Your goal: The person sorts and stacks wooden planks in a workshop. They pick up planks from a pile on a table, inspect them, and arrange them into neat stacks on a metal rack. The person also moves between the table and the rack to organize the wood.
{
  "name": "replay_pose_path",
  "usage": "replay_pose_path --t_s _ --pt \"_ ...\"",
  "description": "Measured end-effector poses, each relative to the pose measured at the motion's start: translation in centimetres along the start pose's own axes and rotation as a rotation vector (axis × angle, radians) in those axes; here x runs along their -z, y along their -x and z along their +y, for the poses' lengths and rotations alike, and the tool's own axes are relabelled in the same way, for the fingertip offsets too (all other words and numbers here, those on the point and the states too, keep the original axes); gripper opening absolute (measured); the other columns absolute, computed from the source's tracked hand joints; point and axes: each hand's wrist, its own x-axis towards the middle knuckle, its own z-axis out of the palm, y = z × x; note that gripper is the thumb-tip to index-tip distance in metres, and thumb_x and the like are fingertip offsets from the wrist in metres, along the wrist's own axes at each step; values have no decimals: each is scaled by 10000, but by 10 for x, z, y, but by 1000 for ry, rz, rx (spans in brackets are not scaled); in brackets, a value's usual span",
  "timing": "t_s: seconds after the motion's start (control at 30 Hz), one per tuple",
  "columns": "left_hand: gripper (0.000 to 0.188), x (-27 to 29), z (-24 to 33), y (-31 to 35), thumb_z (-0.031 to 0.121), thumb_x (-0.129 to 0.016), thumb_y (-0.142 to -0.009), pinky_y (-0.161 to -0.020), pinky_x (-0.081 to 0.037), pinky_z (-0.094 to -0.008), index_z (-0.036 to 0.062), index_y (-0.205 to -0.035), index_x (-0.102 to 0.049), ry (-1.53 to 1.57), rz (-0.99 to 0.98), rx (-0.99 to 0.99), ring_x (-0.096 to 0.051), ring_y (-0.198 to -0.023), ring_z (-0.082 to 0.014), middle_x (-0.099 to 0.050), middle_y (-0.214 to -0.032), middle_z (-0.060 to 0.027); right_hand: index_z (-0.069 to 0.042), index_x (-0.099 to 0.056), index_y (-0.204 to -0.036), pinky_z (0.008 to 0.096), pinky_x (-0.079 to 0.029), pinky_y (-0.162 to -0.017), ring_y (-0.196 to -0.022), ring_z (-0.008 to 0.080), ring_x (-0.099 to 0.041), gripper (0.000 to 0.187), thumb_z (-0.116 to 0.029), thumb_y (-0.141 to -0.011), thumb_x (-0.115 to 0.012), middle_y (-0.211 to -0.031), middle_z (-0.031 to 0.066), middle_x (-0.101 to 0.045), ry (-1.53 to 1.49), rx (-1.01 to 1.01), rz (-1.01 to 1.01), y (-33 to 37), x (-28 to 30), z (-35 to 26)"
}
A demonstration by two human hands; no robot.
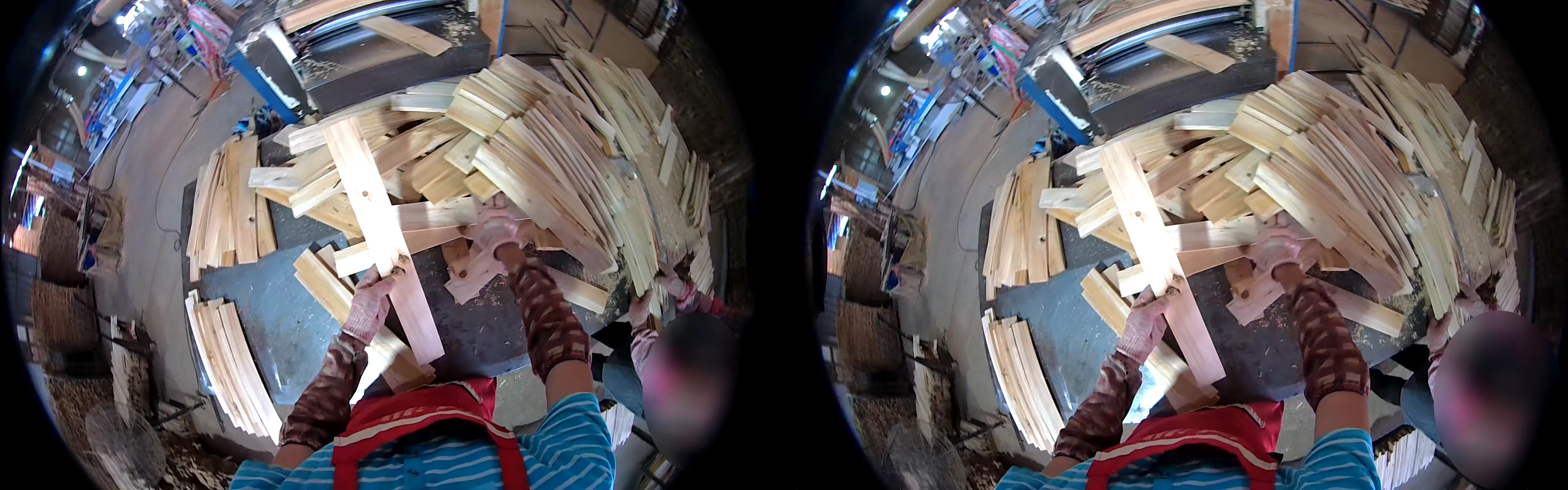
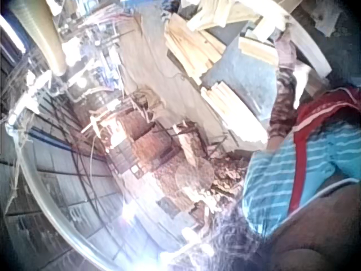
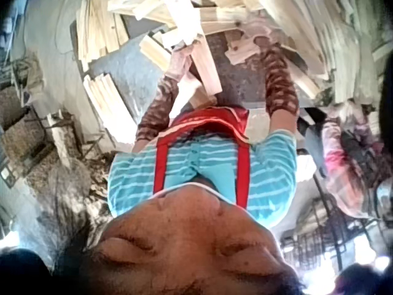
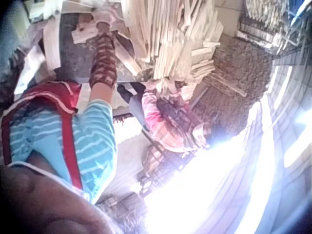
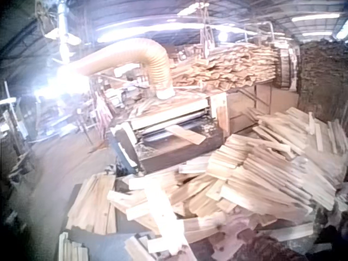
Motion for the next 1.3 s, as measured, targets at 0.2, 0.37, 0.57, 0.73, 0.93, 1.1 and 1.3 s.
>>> replay_pose_path --t_s 0.2,0.37,0.57,0.73,0.93,1.1,1.3 --pt "501 11 13 8 518 -639 -934 -706 -553 -324 36 -1068 -613 143 276 -48 -631 -788 -175 -640 -915 -36 -98 -573 -1268 435 -517 -801 -914 287 -677 565 -411 -810 -681 -1004 104 -725 138 55 -117 -15 -21 31" --pt "646 37 39 51 655 -690 -836 -518 -464 -290 83 -1108 -566 148 491 -205 -525 -607 -132 -621 -872 -59 -78 -565 -1237 441 -431 -905 -1114 267 -596 735 -654 -787 -647 -1205 123 -607 216 237 -311 9 20 0" --pt "517 118 21 74 475 -710 -841 -683 -617 -415 53 -1128 -621 515 227 -178 -711 -842 -287 -707 -1029 -133 -52 -571 -1231 444 -470 -898 -1109 288 -609 808 -704 -757 -632 -1177 150 -618 6 168 -341 58 -7 -49" --pt "587 124 -3 86 476 -679 -878 -785 -612 -452 5 -1220 -600 457 152 -99 -706 -864 -336 -704 -1022 -170 -6 -611 -1141 476 -484 -942 -1101 378 -623 810 -695 -716 -643 -1092 234 -663 -471 -116 -269 75 -20 -66" --pt "564 87 1 74 431 -647 -926 -863 -581 -406 -1 -1274 -545 256 189 -92 -686 -918 -285 -685 -1010 -151 27 -620 -1116 472 -499 -917 -1053 390 -642 755 -648 -781 -667 -1148 266 -644 -903 -46 -217 105 32 -134" --pt "523 63 -18 29 261 -756 -855 -974 -533 -426 29 -1282 -562 198 121 -103 -651 -1088 -264 -666 -1191 -106 -20 -624 -1100 451 -508 -896 -1022 396 -643 488 -479 -941 -581 -1102 195 -674 -765 231 117 103 -6 -203" --pt "486 68 16 38 232 -703 -822 -977 -537 -466 -27 -1219 -595 328 26 -26 -661 -1066 -312 -668 -1167 -161 -35 -625 -1189 458 -470 -968 -1126 375 -596 494 -457 -942 -549 -1199 224 -633 -845 403 -112 93 9 -120"
